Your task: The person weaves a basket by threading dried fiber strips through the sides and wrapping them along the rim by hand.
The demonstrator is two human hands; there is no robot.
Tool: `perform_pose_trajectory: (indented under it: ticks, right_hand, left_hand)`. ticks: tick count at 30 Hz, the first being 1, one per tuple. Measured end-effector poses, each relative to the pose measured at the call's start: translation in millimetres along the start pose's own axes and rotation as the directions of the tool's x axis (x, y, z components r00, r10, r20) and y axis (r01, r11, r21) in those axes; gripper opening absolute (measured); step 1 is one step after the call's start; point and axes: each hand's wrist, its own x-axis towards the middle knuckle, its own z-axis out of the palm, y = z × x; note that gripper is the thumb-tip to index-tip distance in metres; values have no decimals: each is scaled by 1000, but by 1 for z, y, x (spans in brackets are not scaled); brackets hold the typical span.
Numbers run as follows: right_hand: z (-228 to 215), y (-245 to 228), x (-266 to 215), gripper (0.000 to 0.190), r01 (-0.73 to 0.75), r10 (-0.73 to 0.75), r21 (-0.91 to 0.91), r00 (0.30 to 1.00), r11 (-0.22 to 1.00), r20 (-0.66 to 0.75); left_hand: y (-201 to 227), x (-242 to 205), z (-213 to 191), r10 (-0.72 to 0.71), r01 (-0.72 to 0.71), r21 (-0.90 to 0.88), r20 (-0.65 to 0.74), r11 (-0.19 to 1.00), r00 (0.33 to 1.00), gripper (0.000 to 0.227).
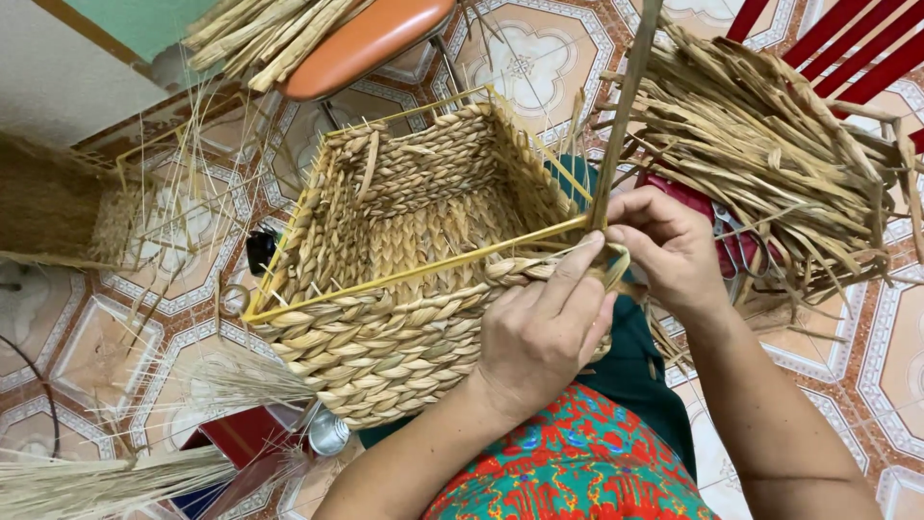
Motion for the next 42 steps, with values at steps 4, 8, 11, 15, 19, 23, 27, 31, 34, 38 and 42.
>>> perform_pose_trajectory:
  ticks: [4,8,11,15,19,23,27,31,34,38,42]
  right_hand:
    - [-9,-2,5,21,-157,156,218,987,963,26]
    - [-10,-10,22,23,-159,151,112,985,981,77]
    - [-9,-15,34,23,-235,186,197,953,952,239]
    - [1,-7,34,24,-183,151,197,975,963,166]
    - [-2,26,38,18,-46,89,233,980,971,-177]
    - [-44,55,36,23,-82,236,574,951,815,-198]
    - [-53,25,18,41,-188,159,734,981,652,110]
    - [-58,-11,20,52,-286,163,433,940,855,300]
    - [-44,-19,28,27,-131,161,-180,973,975,164]
    - [-86,55,36,13,-100,129,228,985,968,-119]
    - [-91,68,31,19,-109,312,721,937,685,-155]
  left_hand:
    - [0,-2,6,-55,55,-89,7,995,998,19]
    - [0,5,2,-101,102,-153,12,983,995,19]
    - [-3,5,5,-128,118,-174,-46,978,991,19]
    - [-6,1,6,-90,75,-160,-88,984,992,23]
    - [-8,1,-3,-15,0,-122,-126,992,992,44]
    - [-18,7,-39,17,-32,-74,-189,997,982,47]
    - [-26,22,-62,-96,93,-80,-38,993,995,65]
    - [-32,45,-62,-169,188,-223,100,957,981,87]
    - [-31,58,-55,-346,352,79,466,933,814,74]
    - [-47,49,-36,-349,302,174,433,937,831,35]
    - [-57,65,-53,-260,331,-16,583,944,770,39]
